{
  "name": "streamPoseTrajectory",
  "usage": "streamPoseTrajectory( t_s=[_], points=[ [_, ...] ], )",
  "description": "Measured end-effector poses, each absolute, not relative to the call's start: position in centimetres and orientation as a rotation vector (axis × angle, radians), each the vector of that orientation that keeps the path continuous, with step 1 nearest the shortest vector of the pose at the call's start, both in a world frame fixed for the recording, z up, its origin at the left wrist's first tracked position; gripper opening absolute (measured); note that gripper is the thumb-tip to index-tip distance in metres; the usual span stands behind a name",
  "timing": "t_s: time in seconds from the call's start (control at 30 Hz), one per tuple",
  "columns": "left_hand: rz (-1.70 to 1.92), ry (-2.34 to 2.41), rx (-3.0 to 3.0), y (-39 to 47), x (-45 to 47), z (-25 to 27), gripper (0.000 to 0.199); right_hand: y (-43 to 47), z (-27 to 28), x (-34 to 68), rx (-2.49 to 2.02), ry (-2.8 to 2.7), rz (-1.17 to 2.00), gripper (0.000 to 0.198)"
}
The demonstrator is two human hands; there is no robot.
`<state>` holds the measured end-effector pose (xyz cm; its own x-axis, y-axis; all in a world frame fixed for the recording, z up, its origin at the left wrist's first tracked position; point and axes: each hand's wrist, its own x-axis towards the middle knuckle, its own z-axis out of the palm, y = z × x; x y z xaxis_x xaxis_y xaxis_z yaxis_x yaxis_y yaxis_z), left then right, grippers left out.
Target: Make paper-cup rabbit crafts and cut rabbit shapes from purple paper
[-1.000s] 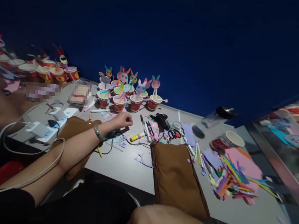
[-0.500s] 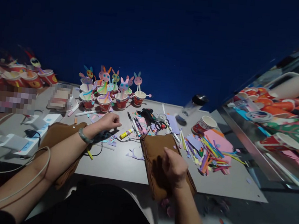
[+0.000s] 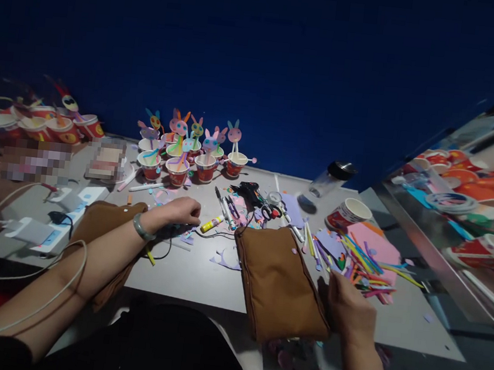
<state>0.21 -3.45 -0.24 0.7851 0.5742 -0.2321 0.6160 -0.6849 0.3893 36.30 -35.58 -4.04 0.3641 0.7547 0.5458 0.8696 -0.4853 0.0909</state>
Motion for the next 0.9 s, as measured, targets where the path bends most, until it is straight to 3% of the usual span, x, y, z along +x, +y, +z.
streamPoseTrajectory(
  t_s=[0.37, 0.53, 0.7, 0.9],
  points=[
    [-0.177, 0.872, 2.512, -4.3, 0.3, 0.7, 0.018, -36.1, -4.6, 37.3, -2.391, -1.327, -0.921, 0.030],
    [-0.193, 0.876, 2.506, -4.3, 0.3, 0.8, 0.029, -35.9, -4.8, 37.1, -2.363, -1.369, -0.994, 0.039],
    [-0.239, 0.853, 2.519, -4.2, 0.1, 0.6, 0.022, -35.9, -4.1, 35.2, -2.425, -1.536, -0.935, 0.049],
    [-0.302, 0.826, 2.553, -4.1, 0.0, 0.7, 0.019, -35.7, -4.3, 33.6, -2.372, -1.650, -1.000, 0.041]
  ],
)
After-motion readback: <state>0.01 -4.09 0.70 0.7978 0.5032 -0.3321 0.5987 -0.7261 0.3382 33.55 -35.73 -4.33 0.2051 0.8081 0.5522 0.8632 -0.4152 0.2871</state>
